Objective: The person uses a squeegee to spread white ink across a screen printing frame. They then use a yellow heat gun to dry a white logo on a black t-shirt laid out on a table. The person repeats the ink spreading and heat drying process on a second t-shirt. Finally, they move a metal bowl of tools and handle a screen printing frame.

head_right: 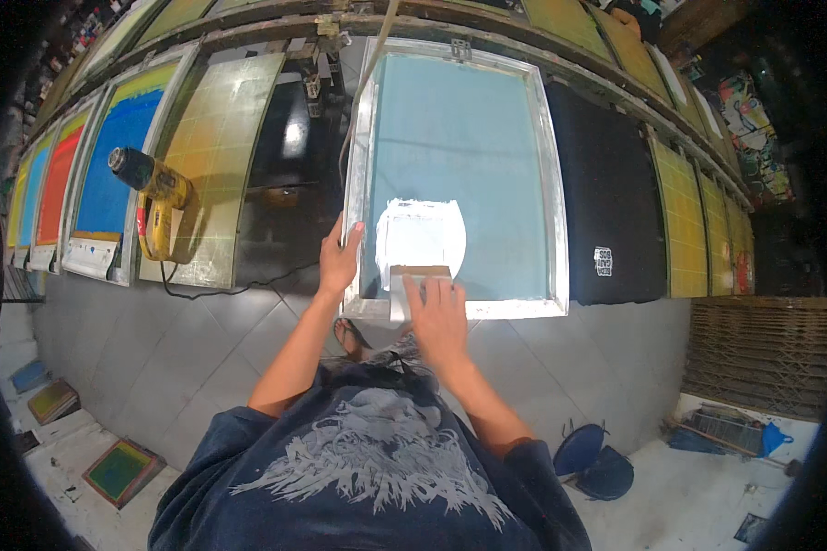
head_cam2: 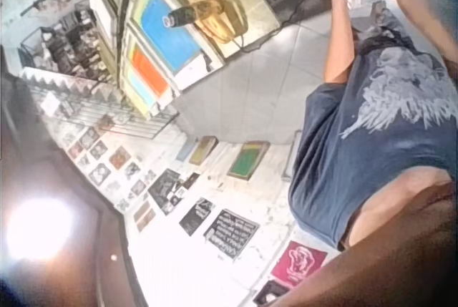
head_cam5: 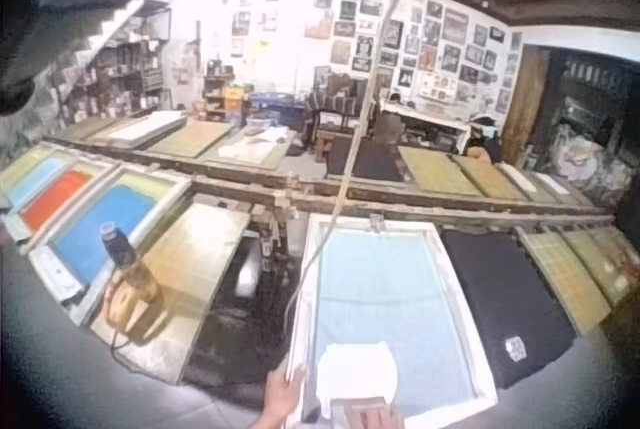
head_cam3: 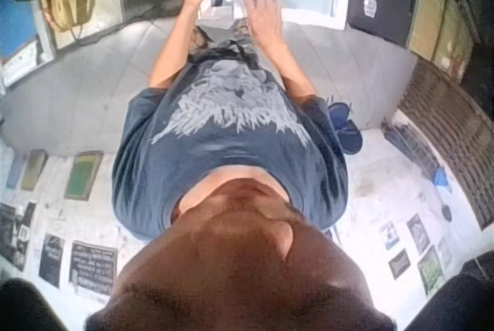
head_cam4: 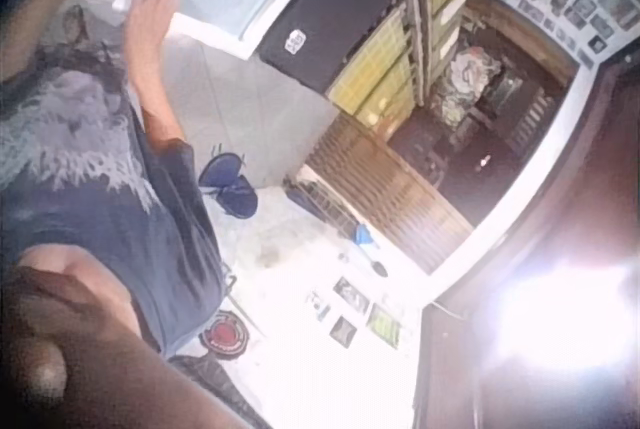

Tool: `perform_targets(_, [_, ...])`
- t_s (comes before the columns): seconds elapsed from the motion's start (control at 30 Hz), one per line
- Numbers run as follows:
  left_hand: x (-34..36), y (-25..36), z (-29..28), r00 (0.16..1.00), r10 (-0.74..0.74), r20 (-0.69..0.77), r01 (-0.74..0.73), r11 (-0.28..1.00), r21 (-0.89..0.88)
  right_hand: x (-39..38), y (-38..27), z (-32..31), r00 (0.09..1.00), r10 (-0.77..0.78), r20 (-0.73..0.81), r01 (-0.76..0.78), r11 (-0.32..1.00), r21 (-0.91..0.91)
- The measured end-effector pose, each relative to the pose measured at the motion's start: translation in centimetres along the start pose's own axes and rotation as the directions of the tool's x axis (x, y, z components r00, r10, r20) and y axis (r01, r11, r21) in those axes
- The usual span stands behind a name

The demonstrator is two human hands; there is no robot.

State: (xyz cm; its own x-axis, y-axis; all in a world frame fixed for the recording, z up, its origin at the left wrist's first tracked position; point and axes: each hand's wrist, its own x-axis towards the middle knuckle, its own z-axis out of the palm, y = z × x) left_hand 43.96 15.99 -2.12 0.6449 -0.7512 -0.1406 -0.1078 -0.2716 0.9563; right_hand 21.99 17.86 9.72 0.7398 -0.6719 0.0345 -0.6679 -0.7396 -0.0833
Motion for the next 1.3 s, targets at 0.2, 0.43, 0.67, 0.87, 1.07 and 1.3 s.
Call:
perform_targets(0.2, [-0.1, 3.1, -1.0, 0.985, -0.170, 0.036, 0.166, 0.982, 0.085, -0.4, 1.8, -4.4, 0.986, 0.023, 0.167, -0.077, 0.942, 0.328])
perform_targets(0.43, [-5.0, 2.3, -5.5, 0.985, -0.171, 0.035, 0.161, 0.969, 0.190, -3.0, 19.7, -2.5, 0.634, 0.773, 0.015, -0.763, 0.623, 0.171])
perform_targets(0.67, [-8.2, 3.7, -4.0, 0.996, -0.086, 0.031, 0.082, 0.989, 0.121, -3.2, 24.7, 0.9, 0.581, 0.784, 0.220, -0.763, 0.429, 0.484])
perform_targets(0.87, [-6.9, 5.7, -4.5, 0.988, -0.127, 0.089, 0.117, 0.987, 0.111, -1.4, 25.7, -0.6, 0.563, 0.813, 0.149, -0.703, 0.376, 0.604])
perform_targets(1.07, [-6.2, 5.8, -2.7, 1.000, 0.019, 0.001, -0.019, 0.999, 0.040, -2.1, 26.1, 1.7, 0.464, 0.886, 0.004, -0.639, 0.331, 0.694])
perform_targets(1.3, [-11.5, 9.1, 2.3, 0.993, 0.043, 0.110, -0.045, 0.999, 0.011, -14.9, 30.5, 0.8, 0.324, 0.941, -0.100, -0.719, 0.314, 0.620])
